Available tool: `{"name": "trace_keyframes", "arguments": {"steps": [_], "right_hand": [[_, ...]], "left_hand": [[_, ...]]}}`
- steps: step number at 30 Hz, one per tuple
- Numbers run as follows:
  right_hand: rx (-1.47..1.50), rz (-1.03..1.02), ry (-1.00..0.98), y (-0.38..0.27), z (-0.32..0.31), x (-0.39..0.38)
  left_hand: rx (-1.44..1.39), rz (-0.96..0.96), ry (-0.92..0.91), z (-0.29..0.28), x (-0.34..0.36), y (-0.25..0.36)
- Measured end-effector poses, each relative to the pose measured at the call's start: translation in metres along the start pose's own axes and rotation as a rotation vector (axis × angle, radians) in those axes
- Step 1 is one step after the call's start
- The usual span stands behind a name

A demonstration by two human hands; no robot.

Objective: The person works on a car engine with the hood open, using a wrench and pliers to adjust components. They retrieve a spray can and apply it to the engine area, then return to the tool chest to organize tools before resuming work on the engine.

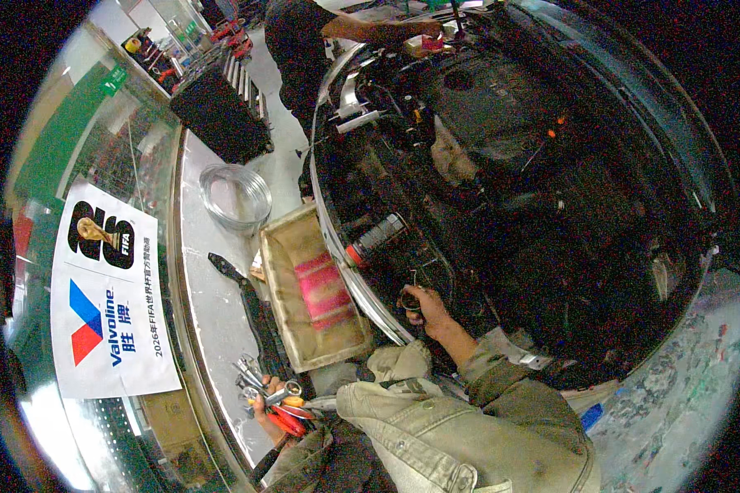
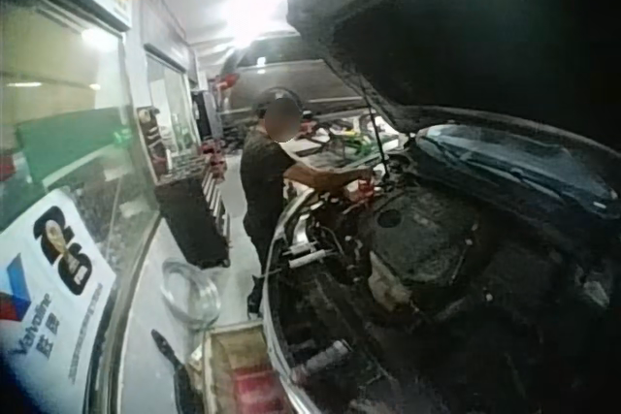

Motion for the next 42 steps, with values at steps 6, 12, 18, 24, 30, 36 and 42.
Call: {"name": "trace_keyframes", "arguments": {"steps": [6, 12, 18, 24, 30, 36, 42], "right_hand": [[0.138, 0.062, -0.133, 0.015, 0.003, 0.004], [0.079, 0.010, -0.157, 0.026, 0.003, 0.002], [0.260, -0.036, -0.037, 0.027, -0.002, 0.009], [0.305, -0.142, -0.100, 0.018, 0.005, 0.012], [-0.023, -0.128, 0.030, 0.013, 0.014, -0.004], [-0.540, -0.367, 0.491, -0.024, -0.025, -0.023], [-1.153, -0.381, 0.706, -0.091, -0.095, -0.059]], "left_hand": [[-0.043, -0.102, -0.072, 0.003, 0.004, 0.000], [-0.071, -0.155, -0.121, 0.003, 0.009, 0.001], [-0.002, -0.130, -0.098, 0.002, 0.008, 0.002], [-0.040, -0.152, -0.163, -0.012, 0.005, 0.009], [0.005, -0.156, -0.150, -0.015, 0.002, 0.011], [0.042, -0.203, -0.133, -0.003, -0.001, 0.012], [0.126, -0.181, -0.067, -0.007, -0.004, 0.014]]}}
Point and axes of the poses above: each hand's wrist, its own x-axis towards the middle knuckle, its own z-axis out of the palm, y = z × x, the point moved 2 cm from there along x, towards the middle knuckle, and after that the axes turned 10 degrees about -y, right-handed, at the moved point
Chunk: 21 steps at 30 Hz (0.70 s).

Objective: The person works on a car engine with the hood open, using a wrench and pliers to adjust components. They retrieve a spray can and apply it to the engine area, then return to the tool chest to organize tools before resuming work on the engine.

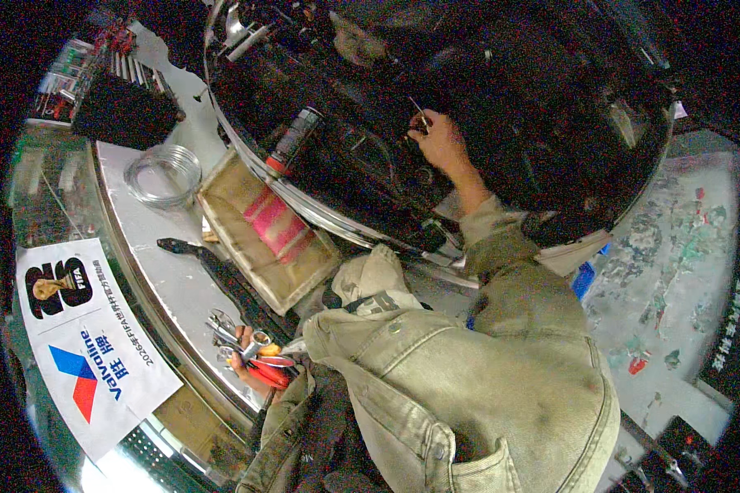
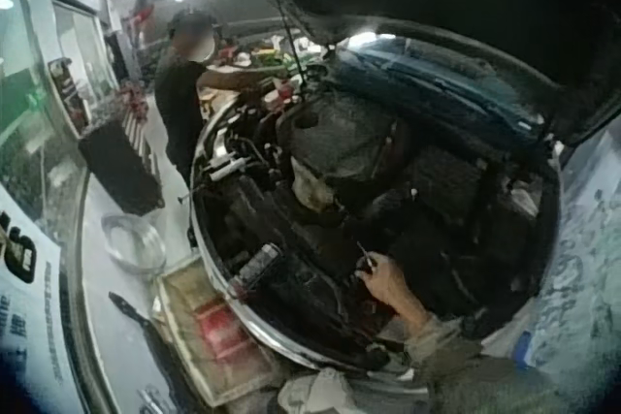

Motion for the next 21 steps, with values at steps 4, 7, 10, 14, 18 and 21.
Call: {"name": "trace_keyframes", "arguments": {"steps": [4, 7, 10, 14, 18, 21], "right_hand": [[-0.209, -0.256, -0.144, 0.011, 0.001, 0.009], [-0.288, -0.252, -0.096, 0.020, 0.009, 0.010], [-0.208, -0.319, -0.084, 0.024, 0.014, 0.010], [-0.218, -0.379, -0.007, 0.026, 0.016, 0.005], [-0.215, -0.382, 0.016, 0.026, 0.022, -0.006], [-0.181, -0.403, 0.018, 0.026, 0.022, -0.010]], "left_hand": [[-0.031, -0.003, -0.055, 0.003, -0.002, -0.002], [-0.098, 0.012, 0.018, 0.005, -0.008, -0.004], [-0.094, 0.015, 0.044, 0.006, -0.008, -0.006], [-0.164, 0.036, -0.010, 0.007, -0.006, -0.007], [-0.123, 0.022, 0.017, 0.004, -0.005, -0.009], [-0.065, 0.015, 0.046, 0.002, -0.004, -0.009]]}}
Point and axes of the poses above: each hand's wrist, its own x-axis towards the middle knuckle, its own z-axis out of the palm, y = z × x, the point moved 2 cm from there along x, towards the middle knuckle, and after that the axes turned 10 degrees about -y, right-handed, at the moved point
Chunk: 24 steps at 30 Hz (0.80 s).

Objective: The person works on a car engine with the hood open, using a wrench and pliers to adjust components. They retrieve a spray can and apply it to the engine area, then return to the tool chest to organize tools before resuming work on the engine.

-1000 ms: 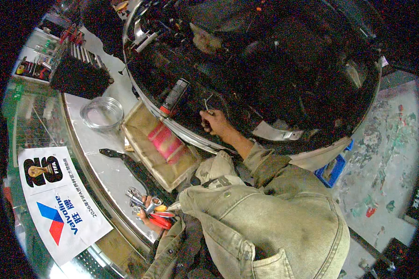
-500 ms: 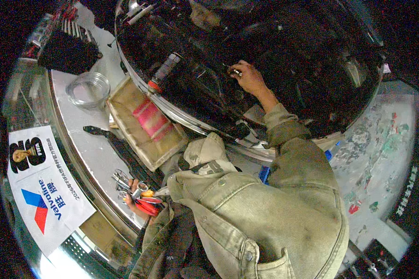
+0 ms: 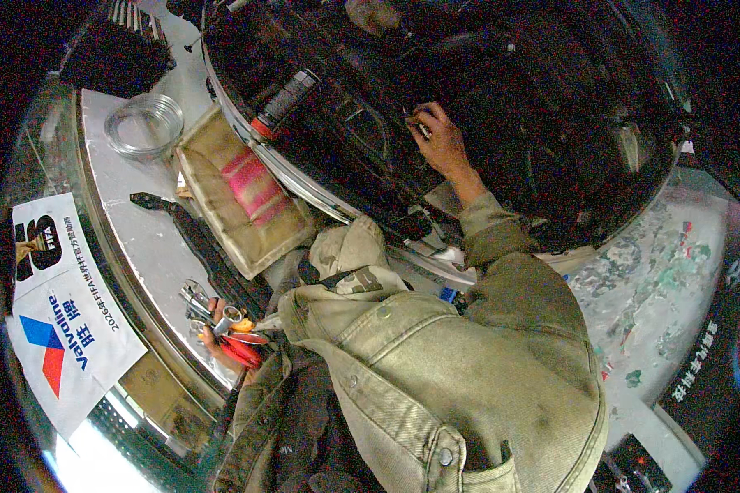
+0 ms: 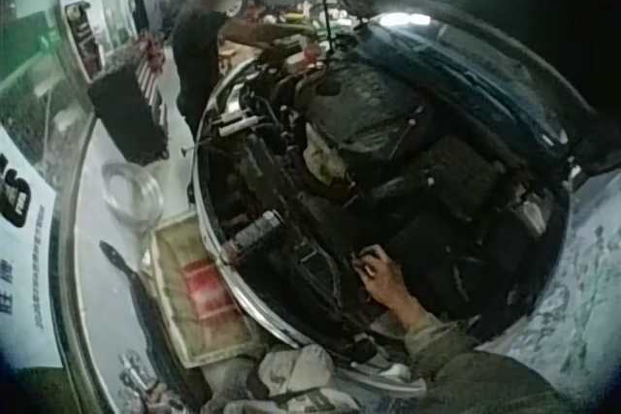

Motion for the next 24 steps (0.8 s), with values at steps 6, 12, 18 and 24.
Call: {"name": "trace_keyframes", "arguments": {"steps": [6, 12, 18, 24], "right_hand": [[0.126, 0.027, -0.046, 0.006, -0.010, 0.007], [0.189, 0.062, -0.157, 0.006, -0.020, 0.017], [0.122, -0.002, -0.219, 0.005, -0.022, 0.017], [0.119, -0.036, -0.105, 0.009, -0.013, 0.013]], "left_hand": [[-0.097, -0.018, -0.091, -0.003, 0.008, 0.000], [-0.030, -0.023, -0.111, -0.014, 0.009, 0.001], [0.148, -0.079, -0.055, -0.001, 0.009, 0.006], [-0.142, -0.080, 0.144, 0.026, 0.016, -0.004]]}}
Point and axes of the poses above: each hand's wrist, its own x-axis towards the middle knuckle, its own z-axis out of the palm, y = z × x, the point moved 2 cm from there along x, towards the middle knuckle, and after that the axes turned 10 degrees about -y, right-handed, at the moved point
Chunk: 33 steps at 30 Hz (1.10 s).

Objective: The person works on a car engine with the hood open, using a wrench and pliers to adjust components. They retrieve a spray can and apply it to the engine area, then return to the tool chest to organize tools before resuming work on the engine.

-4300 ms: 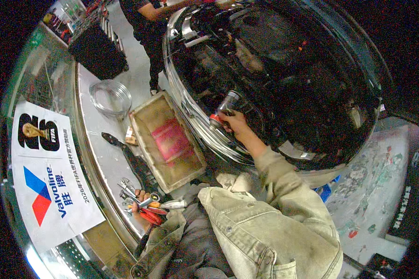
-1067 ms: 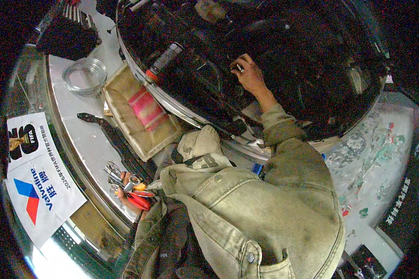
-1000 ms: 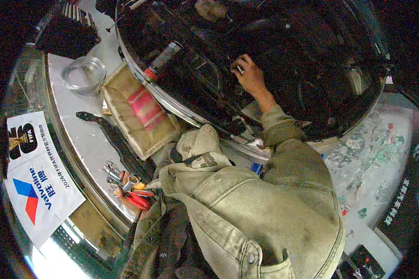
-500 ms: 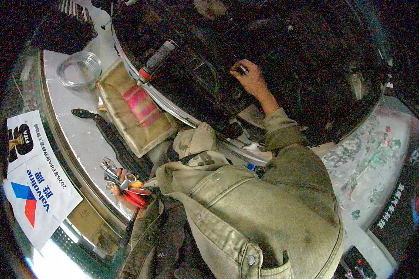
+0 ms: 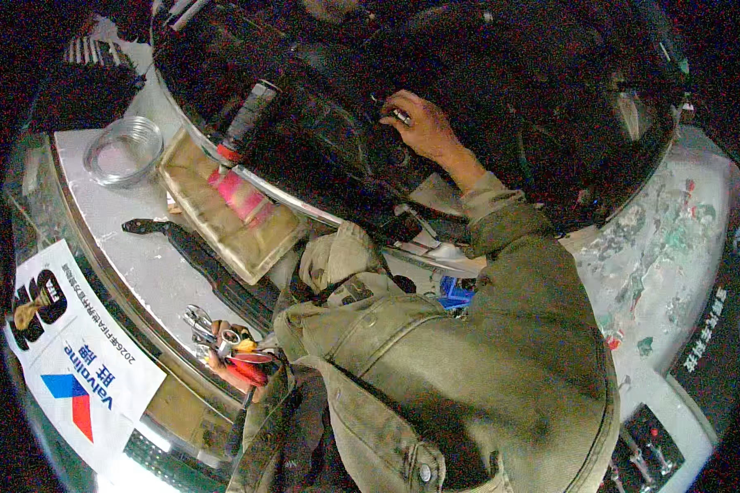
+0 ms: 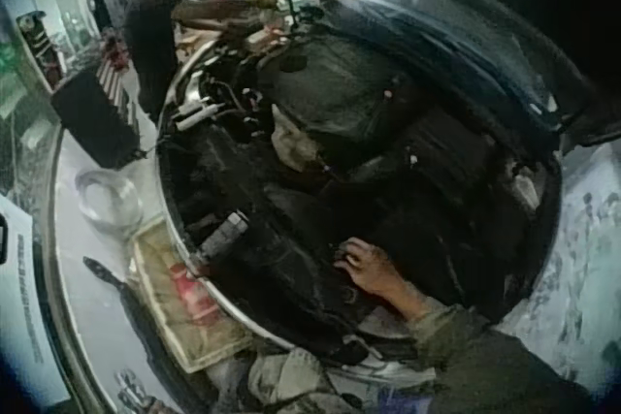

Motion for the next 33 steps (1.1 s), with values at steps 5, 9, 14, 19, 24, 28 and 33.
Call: {"name": "trace_keyframes", "arguments": {"steps": [5, 9, 14, 19, 24, 28, 33], "right_hand": [[-0.012, -0.024, 0.111, 0.002, 0.009, -0.013], [-0.010, 0.025, 0.062, 0.003, 0.008, -0.015], [0.029, 0.027, 0.010, -0.004, 0.001, -0.009], [0.014, -0.055, -0.018, -0.011, -0.003, -0.006], [-0.070, -0.009, -0.031, -0.011, -0.001, -0.008], [0.017, 0.060, -0.007, -0.012, 0.006, -0.013], [-0.061, 0.037, 0.066, -0.018, 0.011, -0.015]], "left_hand": [[0.000, -0.083, -0.157, 0.004, 0.009, -0.002], [0.024, -0.066, -0.102, 0.007, 0.013, -0.005], [0.088, -0.015, 0.028, 0.022, 0.014, -0.015], [0.240, -0.060, 0.011, 0.023, 0.015, -0.016], [0.183, -0.100, -0.051, 0.023, 0.016, -0.018], [0.203, -0.104, -0.032, 0.029, 0.017, -0.022], [0.335, -0.077, 0.048, 0.029, 0.017, -0.022]]}}
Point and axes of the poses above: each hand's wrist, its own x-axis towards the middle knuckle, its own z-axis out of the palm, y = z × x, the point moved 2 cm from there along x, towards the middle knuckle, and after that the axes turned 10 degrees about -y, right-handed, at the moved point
